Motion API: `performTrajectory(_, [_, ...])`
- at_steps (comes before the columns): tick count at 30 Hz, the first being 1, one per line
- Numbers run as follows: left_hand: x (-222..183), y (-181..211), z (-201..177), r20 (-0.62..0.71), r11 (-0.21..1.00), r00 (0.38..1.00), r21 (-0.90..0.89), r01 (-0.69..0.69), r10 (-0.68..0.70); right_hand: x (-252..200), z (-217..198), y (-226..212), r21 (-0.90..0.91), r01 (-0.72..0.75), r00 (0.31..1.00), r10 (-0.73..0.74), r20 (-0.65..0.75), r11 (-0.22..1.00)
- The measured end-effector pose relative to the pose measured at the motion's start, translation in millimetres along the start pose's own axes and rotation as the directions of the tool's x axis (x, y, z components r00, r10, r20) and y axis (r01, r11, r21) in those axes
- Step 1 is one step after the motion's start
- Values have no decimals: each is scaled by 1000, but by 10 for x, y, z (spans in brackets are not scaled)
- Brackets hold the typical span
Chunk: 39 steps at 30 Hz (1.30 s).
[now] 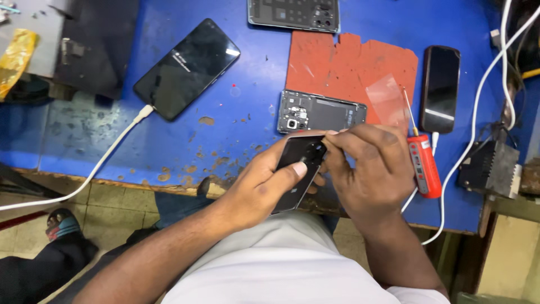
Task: The person assembles a mobile phone by placing the back panel onto the chassis and using a screwdriver to secure internal components.
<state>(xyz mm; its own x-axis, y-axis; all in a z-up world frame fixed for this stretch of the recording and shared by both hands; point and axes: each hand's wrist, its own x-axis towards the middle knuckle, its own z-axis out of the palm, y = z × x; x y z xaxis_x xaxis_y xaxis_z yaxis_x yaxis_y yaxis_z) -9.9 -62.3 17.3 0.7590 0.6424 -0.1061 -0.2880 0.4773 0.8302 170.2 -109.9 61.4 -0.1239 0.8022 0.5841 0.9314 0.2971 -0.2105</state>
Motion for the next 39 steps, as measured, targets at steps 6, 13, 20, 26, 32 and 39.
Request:
performTrajectory(6, [-11, 30, 33, -18, 1000, 1000, 20, -4, 4, -35, 63, -28, -44, 58, 996, -61, -64, 997])
performTrajectory(13, [-38, 93, 75, -21, 951, 983, 261, -169, 180, -77, 96, -29, -69, 67, 992, -73, -101, 995])
performTrajectory(20, [-44, 44, 103, -87, 999, 996, 31, 30, -27, -51, 99, 5, -58, 94, 989, -100, -108, 994])
performTrajectory(26, [18, -94, 52, -88, 977, 987, -180, 114, -132, 2, 100, 29, -12, 87, 994, -88, -70, 996])
performTrajectory(32, [35, -72, 60, -133, 993, 987, -87, 80, -91, 39, 100, 15, -4, 48, 999, -48, -20, 999])
performTrajectory(39, [50, 5, 86, -126, 994, 990, 95, -49, 61, 99, 73, -27, 93, -41, 998, 38, 42, 995])
